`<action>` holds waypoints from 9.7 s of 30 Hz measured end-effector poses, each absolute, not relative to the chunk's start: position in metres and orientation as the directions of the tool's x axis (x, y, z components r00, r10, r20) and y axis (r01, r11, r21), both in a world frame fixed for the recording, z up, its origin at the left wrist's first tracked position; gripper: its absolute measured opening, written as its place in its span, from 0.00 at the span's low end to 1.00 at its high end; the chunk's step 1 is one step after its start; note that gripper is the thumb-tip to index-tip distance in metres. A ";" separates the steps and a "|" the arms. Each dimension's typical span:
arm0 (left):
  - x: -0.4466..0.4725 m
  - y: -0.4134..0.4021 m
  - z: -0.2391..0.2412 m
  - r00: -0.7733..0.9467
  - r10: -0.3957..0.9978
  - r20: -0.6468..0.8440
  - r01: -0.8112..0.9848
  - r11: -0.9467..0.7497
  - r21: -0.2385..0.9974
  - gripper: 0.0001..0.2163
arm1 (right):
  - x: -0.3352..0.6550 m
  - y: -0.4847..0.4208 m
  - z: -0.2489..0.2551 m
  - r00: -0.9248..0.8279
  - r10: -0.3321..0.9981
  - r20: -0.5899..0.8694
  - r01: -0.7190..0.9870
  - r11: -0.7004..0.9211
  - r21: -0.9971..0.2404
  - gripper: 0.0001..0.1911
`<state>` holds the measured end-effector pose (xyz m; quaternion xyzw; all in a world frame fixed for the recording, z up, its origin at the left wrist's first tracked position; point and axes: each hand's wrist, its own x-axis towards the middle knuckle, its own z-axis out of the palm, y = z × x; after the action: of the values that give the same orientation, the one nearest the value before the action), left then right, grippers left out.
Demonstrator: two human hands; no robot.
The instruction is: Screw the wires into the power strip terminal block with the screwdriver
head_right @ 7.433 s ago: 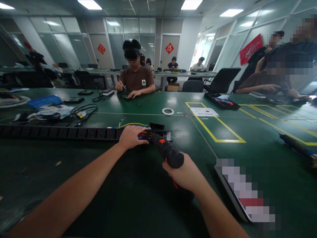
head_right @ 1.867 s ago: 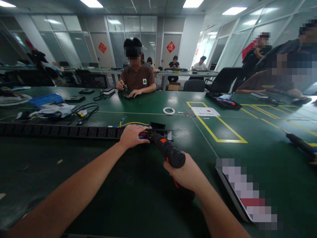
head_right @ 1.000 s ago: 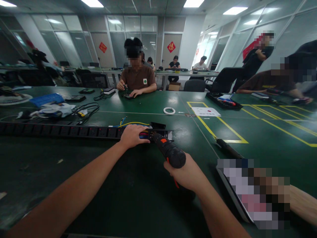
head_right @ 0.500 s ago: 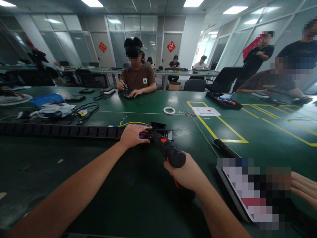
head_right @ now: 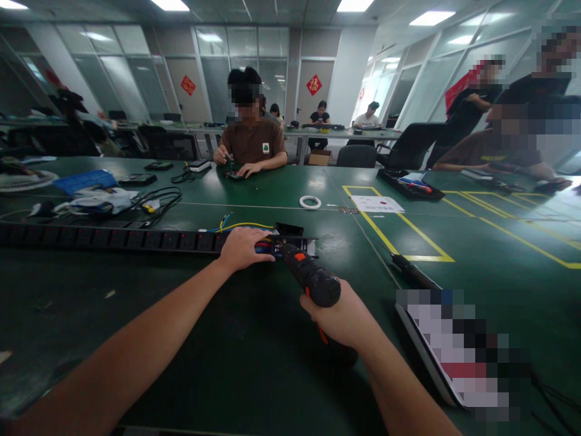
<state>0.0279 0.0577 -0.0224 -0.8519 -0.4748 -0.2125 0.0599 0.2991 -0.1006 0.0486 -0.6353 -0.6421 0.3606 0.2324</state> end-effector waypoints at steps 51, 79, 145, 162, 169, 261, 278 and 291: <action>0.028 0.058 -0.023 0.456 0.779 0.430 0.836 -0.541 0.094 0.39 | 0.299 -0.100 0.048 -0.074 0.977 -0.201 0.637 -0.108 -0.763 0.11; 0.027 0.058 -0.023 0.460 0.780 0.424 0.834 -0.544 0.096 0.40 | 0.300 -0.100 0.046 -0.092 0.979 -0.181 0.632 -0.083 -0.770 0.07; 0.029 0.057 -0.021 0.455 0.791 0.410 0.837 -0.537 0.107 0.41 | 0.299 -0.101 0.046 -0.079 0.982 -0.172 0.647 -0.081 -0.758 0.09; 0.028 0.059 -0.024 0.459 0.782 0.422 0.834 -0.543 0.099 0.40 | 0.301 -0.100 0.044 -0.065 0.981 -0.185 0.653 -0.098 -0.751 0.10; 0.027 0.060 -0.024 0.467 0.773 0.429 0.827 -0.554 0.099 0.41 | 0.302 -0.100 0.043 -0.089 0.979 -0.182 0.675 -0.075 -0.734 0.08; 0.027 0.059 -0.023 0.463 0.783 0.415 0.830 -0.548 0.107 0.40 | 0.298 -0.102 0.051 -0.069 0.980 -0.188 0.690 -0.089 -0.718 0.08; 0.028 0.058 -0.022 0.467 0.776 0.423 0.830 -0.550 0.093 0.39 | 0.298 -0.102 0.046 -0.076 0.982 -0.171 0.676 -0.076 -0.733 0.07; 0.027 0.059 -0.021 0.470 0.776 0.420 0.826 -0.555 0.100 0.39 | 0.300 -0.100 0.041 -0.082 0.990 -0.118 0.654 -0.036 -0.756 0.11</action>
<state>0.0274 0.0586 -0.0208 -0.8554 -0.4683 -0.2136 0.0584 0.3001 -0.1003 0.0413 -0.6320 -0.6501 0.3442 0.2437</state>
